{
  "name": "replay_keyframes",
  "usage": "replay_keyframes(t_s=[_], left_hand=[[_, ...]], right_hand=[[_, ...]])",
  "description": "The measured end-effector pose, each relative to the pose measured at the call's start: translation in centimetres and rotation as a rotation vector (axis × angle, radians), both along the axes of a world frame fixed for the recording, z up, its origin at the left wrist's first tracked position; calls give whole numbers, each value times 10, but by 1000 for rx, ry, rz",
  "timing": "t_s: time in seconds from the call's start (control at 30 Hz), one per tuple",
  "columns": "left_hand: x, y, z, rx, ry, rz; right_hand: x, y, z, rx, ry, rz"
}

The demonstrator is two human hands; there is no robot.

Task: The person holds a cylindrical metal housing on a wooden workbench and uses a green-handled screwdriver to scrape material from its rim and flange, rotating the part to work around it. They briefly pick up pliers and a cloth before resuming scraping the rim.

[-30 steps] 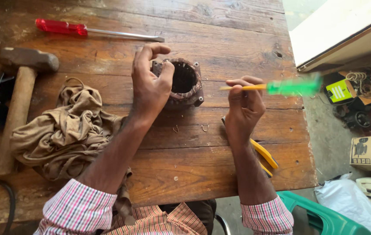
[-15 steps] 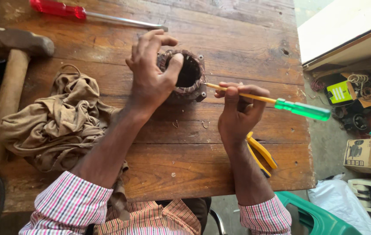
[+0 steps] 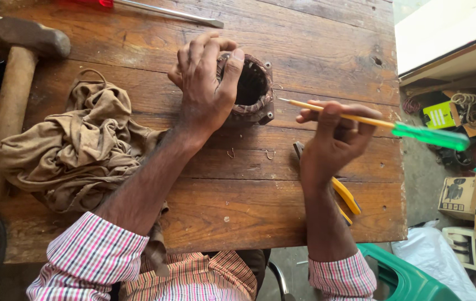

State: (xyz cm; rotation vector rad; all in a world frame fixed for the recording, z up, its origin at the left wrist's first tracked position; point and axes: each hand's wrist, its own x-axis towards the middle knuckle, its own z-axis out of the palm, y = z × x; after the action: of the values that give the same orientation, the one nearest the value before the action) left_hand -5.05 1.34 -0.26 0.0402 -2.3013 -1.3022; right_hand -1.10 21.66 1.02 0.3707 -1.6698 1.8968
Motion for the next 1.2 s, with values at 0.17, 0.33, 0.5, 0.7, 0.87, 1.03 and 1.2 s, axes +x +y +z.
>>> replay_keyframes(t_s=[0.17, 0.33, 0.5, 0.7, 0.87, 1.03, 1.2], left_hand=[[2, 1, 0, -11, -62, 65], [1, 1, 1, 0, -65, 59], [3, 1, 2, -11, -58, 66], [1, 0, 3, 22, -96, 52], [2, -1, 4, 13, -94, 59], [2, 0, 7, 10, -107, 56], [4, 0, 7, 21, -106, 63]], right_hand=[[-2, -2, 0, 107, -89, 64], [-4, -1, 6, -8, -117, 43], [-5, 3, 5, -41, -162, 55], [-6, 4, 5, 104, -184, 151], [-8, -6, 5, 66, -60, 257], [-3, -8, 2, 60, 3, 191], [-1, -9, 2, 174, -118, 228]])
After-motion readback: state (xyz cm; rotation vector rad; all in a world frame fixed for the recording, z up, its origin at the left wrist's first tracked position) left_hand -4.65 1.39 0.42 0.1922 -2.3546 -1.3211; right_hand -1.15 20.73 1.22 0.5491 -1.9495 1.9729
